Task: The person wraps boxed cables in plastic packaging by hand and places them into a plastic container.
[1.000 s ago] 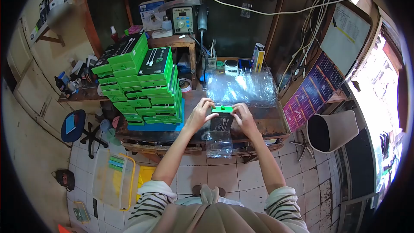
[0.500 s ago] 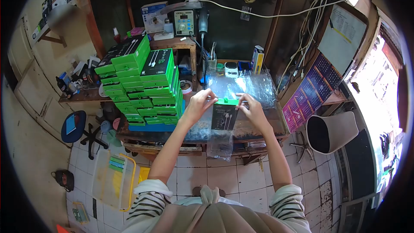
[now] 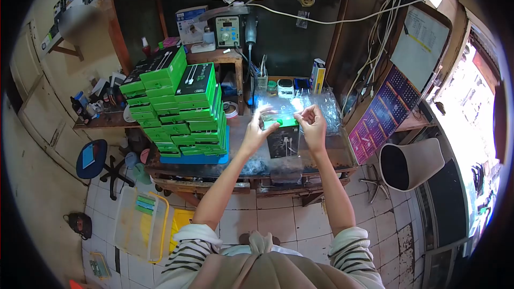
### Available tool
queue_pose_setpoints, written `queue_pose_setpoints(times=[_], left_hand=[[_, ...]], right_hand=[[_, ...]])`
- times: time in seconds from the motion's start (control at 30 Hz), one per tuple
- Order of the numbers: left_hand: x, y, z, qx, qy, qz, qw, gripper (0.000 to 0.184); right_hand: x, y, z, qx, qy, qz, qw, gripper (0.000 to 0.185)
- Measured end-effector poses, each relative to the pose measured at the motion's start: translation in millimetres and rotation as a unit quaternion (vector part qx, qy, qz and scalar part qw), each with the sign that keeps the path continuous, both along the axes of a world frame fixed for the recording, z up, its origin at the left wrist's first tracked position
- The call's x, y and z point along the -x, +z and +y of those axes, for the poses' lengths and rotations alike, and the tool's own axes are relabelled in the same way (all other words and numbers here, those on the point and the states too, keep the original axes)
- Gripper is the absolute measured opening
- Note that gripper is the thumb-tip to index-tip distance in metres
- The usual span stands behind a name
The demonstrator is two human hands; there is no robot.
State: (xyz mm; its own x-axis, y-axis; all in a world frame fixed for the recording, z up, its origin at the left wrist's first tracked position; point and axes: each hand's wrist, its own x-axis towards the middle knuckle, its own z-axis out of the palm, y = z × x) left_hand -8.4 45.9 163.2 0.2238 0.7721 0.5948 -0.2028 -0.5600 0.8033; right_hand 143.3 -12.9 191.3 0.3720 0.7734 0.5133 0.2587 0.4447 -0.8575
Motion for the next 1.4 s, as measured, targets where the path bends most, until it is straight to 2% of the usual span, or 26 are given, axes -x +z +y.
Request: queue_pose_setpoints(times=[0.03, 0.07, 0.2, 0.27, 0.4, 0.43, 0.53, 0.57, 0.6, 0.67, 0.7, 0.73, 0.8, 0.87, 0.93, 0.97, 1.0, 1.07, 1.1, 1.13, 1.2, 1.33, 1.4], left_hand=[[5, -11, 4, 0.081, -0.056, 0.071, 0.993, 0.026], [3, -20, 8, 0.08, -0.056, 0.07, 0.993, 0.026], [-7, -20, 2, 0.082, -0.06, -0.009, 0.995, 0.018], [-12, -16, 0, 0.154, -0.091, -0.106, 0.978, 0.016], [-12, -5, -1, 0.152, -0.117, -0.125, 0.973, 0.015], [-10, 1, -1, 0.159, -0.12, -0.12, 0.973, 0.016], [-5, 14, 1, 0.163, -0.141, -0.127, 0.968, 0.018], [-1, 17, 3, 0.175, -0.165, -0.133, 0.962, 0.022], [1, 19, 1, 0.176, -0.163, -0.132, 0.962, 0.022], [5, 20, -4, 0.095, -0.1, -0.041, 0.99, 0.026], [5, 5, 0, 0.071, -0.064, 0.014, 0.995, 0.03], [4, -8, 3, 0.01, -0.006, 0.086, 0.996, 0.021], [4, -24, 4, 0.125, -0.078, 0.075, 0.986, 0.017], [-5, -28, 5, 0.101, -0.057, 0.036, 0.993, 0.015], [-8, -24, 5, 0.127, -0.084, -0.014, 0.988, 0.017], [-10, -22, 7, 0.128, -0.096, -0.017, 0.987, 0.019], [-12, -22, 9, 0.13, -0.098, -0.017, 0.987, 0.019], [-14, -22, 10, 0.13, -0.097, -0.031, 0.986, 0.02], [-13, -21, 10, 0.143, -0.12, -0.033, 0.982, 0.021], [-11, -20, 10, 0.143, -0.121, -0.033, 0.982, 0.021], [-8, -19, 10, 0.164, -0.11, -0.012, 0.98, 0.022], [-6, -37, 16, 0.126, -0.063, -0.015, 0.99, 0.02], [-7, -48, 10, 0.099, 0.019, 0.002, 0.995, 0.022]], right_hand=[[1, 0, -1, -0.004, 0.003, -0.002, 1.0, 0.02], [0, 1, -2, -0.008, 0.005, -0.005, 1.0, 0.021], [6, -6, -10, -0.017, -0.034, -0.029, 0.999, 0.032], [-2, -35, -2, 0.028, 0.019, 0.021, 0.999, 0.047], [-3, -39, -4, 0.087, 0.064, 0.013, 0.994, 0.035], [-2, -32, -6, 0.111, 0.038, -0.004, 0.993, 0.025], [-4, -32, 8, 0.075, 0.043, 0.008, 0.996, 0.02], [-2, -33, 14, 0.031, 0.063, 0.037, 0.997, 0.016], [4, -27, 15, 0.032, 0.064, 0.037, 0.997, 0.016], [13, -11, 11, -0.002, 0.116, 0.136, 0.984, 0.012], [13, -13, 16, -0.02, 0.107, 0.114, 0.988, 0.009], [13, -15, 16, -0.019, 0.109, 0.114, 0.987, 0.009], [13, -18, 17, -0.014, 0.11, 0.139, 0.984, 0.009], [5, -22, 17, -0.009, 0.12, 0.151, 0.981, 0.011], [1, -23, 14, -0.001, 0.058, 0.043, 0.997, 0.023], [0, -31, 15, 0.016, 0.033, 0.045, 0.998, 0.028], [-3, -43, 16, 0.017, 0.031, 0.045, 0.998, 0.028], [-8, -67, 16, 0.072, -0.012, -0.049, 0.996, 0.022], [-6, -69, 12, 0.084, -0.006, 0.0, 0.996, 0.017], [-5, -70, 12, 0.084, -0.006, 0.001, 0.996, 0.017], [-2, -68, 9, 0.073, 0.018, 0.068, 0.995, 0.015], [5, -70, 5, 0.079, -0.061, -0.026, 0.995, 0.016], [8, -74, 2, 0.083, -0.072, -0.019, 0.994, 0.017]])
